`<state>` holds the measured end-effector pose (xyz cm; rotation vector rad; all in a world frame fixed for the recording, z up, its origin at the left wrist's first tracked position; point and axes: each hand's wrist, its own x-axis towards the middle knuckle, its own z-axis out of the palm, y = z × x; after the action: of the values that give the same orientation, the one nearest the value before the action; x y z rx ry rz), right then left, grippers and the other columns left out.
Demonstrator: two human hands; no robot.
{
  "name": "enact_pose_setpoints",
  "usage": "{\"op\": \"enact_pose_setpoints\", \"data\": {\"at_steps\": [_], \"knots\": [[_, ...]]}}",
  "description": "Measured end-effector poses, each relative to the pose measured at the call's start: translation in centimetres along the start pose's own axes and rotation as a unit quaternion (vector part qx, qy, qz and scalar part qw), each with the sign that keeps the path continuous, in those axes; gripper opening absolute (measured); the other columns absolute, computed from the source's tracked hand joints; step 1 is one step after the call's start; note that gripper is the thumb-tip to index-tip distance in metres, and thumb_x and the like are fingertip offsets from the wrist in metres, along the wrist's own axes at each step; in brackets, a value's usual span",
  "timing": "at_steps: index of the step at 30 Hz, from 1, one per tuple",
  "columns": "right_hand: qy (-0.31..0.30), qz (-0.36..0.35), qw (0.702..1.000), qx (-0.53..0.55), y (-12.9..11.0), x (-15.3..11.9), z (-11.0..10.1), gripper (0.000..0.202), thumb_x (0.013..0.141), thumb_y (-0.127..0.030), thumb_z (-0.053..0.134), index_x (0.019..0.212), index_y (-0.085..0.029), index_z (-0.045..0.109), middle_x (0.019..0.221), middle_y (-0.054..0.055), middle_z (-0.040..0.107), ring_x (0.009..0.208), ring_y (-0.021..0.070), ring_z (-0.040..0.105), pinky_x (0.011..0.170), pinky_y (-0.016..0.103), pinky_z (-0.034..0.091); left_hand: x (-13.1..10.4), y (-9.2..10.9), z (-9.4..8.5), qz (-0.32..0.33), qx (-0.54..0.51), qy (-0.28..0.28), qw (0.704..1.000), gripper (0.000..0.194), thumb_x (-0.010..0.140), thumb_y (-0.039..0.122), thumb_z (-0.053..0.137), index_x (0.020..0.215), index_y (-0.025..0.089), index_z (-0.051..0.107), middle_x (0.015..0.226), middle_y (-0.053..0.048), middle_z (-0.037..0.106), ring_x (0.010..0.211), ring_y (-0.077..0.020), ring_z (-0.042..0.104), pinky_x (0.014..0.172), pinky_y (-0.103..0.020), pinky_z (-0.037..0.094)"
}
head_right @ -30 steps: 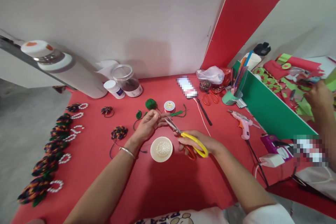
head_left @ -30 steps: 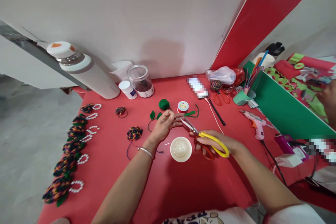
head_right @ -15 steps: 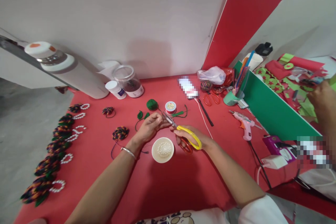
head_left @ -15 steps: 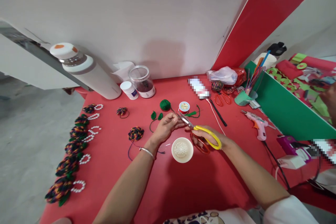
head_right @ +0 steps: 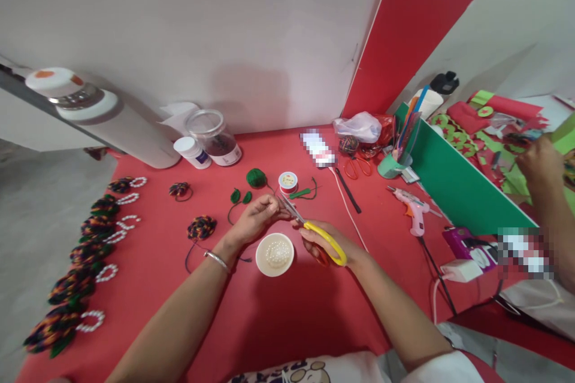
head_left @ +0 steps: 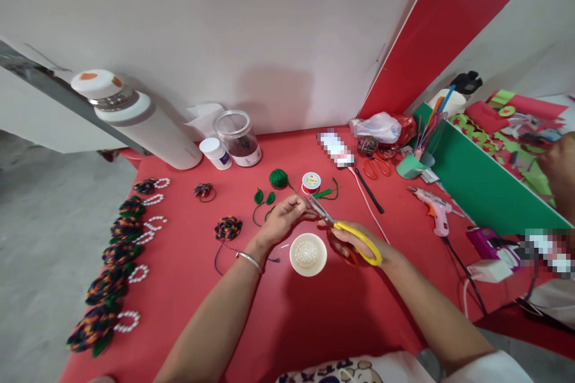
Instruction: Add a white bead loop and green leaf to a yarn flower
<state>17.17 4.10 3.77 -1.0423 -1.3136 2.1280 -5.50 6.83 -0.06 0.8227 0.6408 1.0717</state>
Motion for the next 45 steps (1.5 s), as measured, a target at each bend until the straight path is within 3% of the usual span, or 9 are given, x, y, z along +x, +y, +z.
{"op": "enact_pose_setpoints", "data": {"at_steps": [8, 14, 22, 27, 33, 35, 38, 40, 45], "knots": [[0.022, 0.019, 0.999, -0.013, -0.3, 0.3, -0.1, 0.052, 0.089, -0.056, 0.062, 0.119, -0.014, 0.062, 0.057, -0.008, 0.044, 0.040, 0.0047, 0.033, 0.040, 0.018, 0.022, -0.2, 0.0, -0.2, 0.022, -0.008, -0.018, 1.000, 0.031, 0.084, 0.039, 0.076, 0.078, 0.017, 0.054, 0.095, -0.008, 0.071, 0.096, -0.0241, 0.071, 0.098, -0.046, 0.053], [-0.016, 0.005, 1.000, -0.001, 0.0, -0.2, 0.0, 0.060, 0.091, -0.058, 0.059, 0.134, -0.017, 0.054, 0.061, -0.006, 0.051, 0.046, 0.0088, 0.044, 0.041, 0.019, 0.030, -0.2, -0.2, -0.1, 0.018, 0.006, -0.027, 0.999, 0.030, 0.087, 0.039, 0.072, 0.079, 0.017, 0.054, 0.094, -0.009, 0.070, 0.098, -0.0248, 0.070, 0.097, -0.045, 0.052], [0.004, 0.011, 1.000, 0.022, 0.2, 0.8, 0.0, 0.052, 0.090, -0.054, 0.062, 0.122, -0.013, 0.062, 0.056, -0.008, 0.045, 0.039, 0.0050, 0.034, 0.040, 0.018, 0.024, -0.2, -0.2, -0.2, 0.031, 0.009, -0.037, 0.999, 0.027, 0.089, 0.035, 0.071, 0.080, 0.016, 0.054, 0.092, -0.006, 0.069, 0.092, -0.0197, 0.069, 0.093, -0.038, 0.052], [0.003, -0.024, 0.999, 0.025, -0.2, 0.1, 0.4, 0.057, 0.088, -0.056, 0.063, 0.130, -0.018, 0.058, 0.059, -0.007, 0.046, 0.044, 0.0080, 0.038, 0.041, 0.020, 0.028, -0.1, -0.5, -0.4, 0.028, 0.024, -0.037, 0.999, 0.026, 0.089, 0.037, 0.070, 0.081, 0.015, 0.056, 0.098, -0.009, 0.072, 0.094, -0.0216, 0.070, 0.094, -0.041, 0.052], [0.101, -0.054, 0.993, -0.030, -3.3, -2.6, -0.8, 0.063, 0.086, -0.061, 0.059, 0.132, -0.018, 0.060, 0.063, -0.004, 0.048, 0.045, 0.0089, 0.037, 0.043, 0.023, 0.032, -0.1, -0.3, -0.5, 0.029, 0.010, -0.030, 0.999, 0.026, 0.089, 0.035, 0.071, 0.082, 0.015, 0.057, 0.104, -0.013, 0.073, 0.096, -0.0232, 0.071, 0.093, -0.043, 0.053], [0.213, -0.034, 0.958, -0.189, -3.7, -4.2, -2.1, 0.065, 0.086, -0.061, 0.060, 0.136, -0.019, 0.059, 0.064, -0.002, 0.056, 0.047, 0.0119, 0.045, 0.046, 0.025, 0.037, -0.1, -0.1, -0.4, 0.021, -0.008, -0.030, 0.999, 0.026, 0.088, 0.036, 0.072, 0.082, 0.014, 0.057, 0.101, -0.013, 0.073, 0.091, -0.0229, 0.072, 0.090, -0.043, 0.055], [0.409, 0.031, 0.770, -0.489, -3.0, -6.6, -4.5, 0.062, 0.080, -0.055, 0.068, 0.133, -0.023, 0.063, 0.096, 0.008, 0.073, 0.079, 0.0246, 0.068, 0.063, 0.030, 0.048, 0.1, 0.3, -0.5, 0.019, -0.028, -0.029, 0.999, 0.027, 0.088, 0.037, 0.071, 0.082, 0.015, 0.056, 0.084, -0.010, 0.073, 0.079, -0.0217, 0.071, 0.075, -0.037, 0.057], [0.444, 0.107, 0.660, -0.597, -1.8, -8.1, -6.1, 0.056, 0.087, -0.052, 0.059, 0.136, -0.024, 0.061, 0.113, 0.012, 0.073, 0.093, 0.0301, 0.070, 0.068, 0.034, 0.050, 0.2, 0.5, -0.6, 0.032, -0.048, -0.008, 0.998, 0.027, 0.087, 0.036, 0.071, 0.080, 0.016, 0.054, 0.074, -0.006, 0.070, 0.070, -0.0198, 0.069, 0.065, -0.032, 0.055], [0.427, 0.153, 0.570, -0.685, -0.6, -10.1, -7.7, 0.052, 0.094, -0.048, 0.052, 0.134, -0.017, 0.063, 0.106, 0.017, 0.075, 0.095, 0.0327, 0.070, 0.067, 0.036, 0.051, 0.3, 1.0, -0.9, 0.048, -0.090, 0.027, 0.994, 0.029, 0.083, 0.035, 0.074, 0.078, 0.017, 0.051, 0.067, -0.001, 0.064, 0.061, -0.0160, 0.064, 0.058, -0.027, 0.051]]}}
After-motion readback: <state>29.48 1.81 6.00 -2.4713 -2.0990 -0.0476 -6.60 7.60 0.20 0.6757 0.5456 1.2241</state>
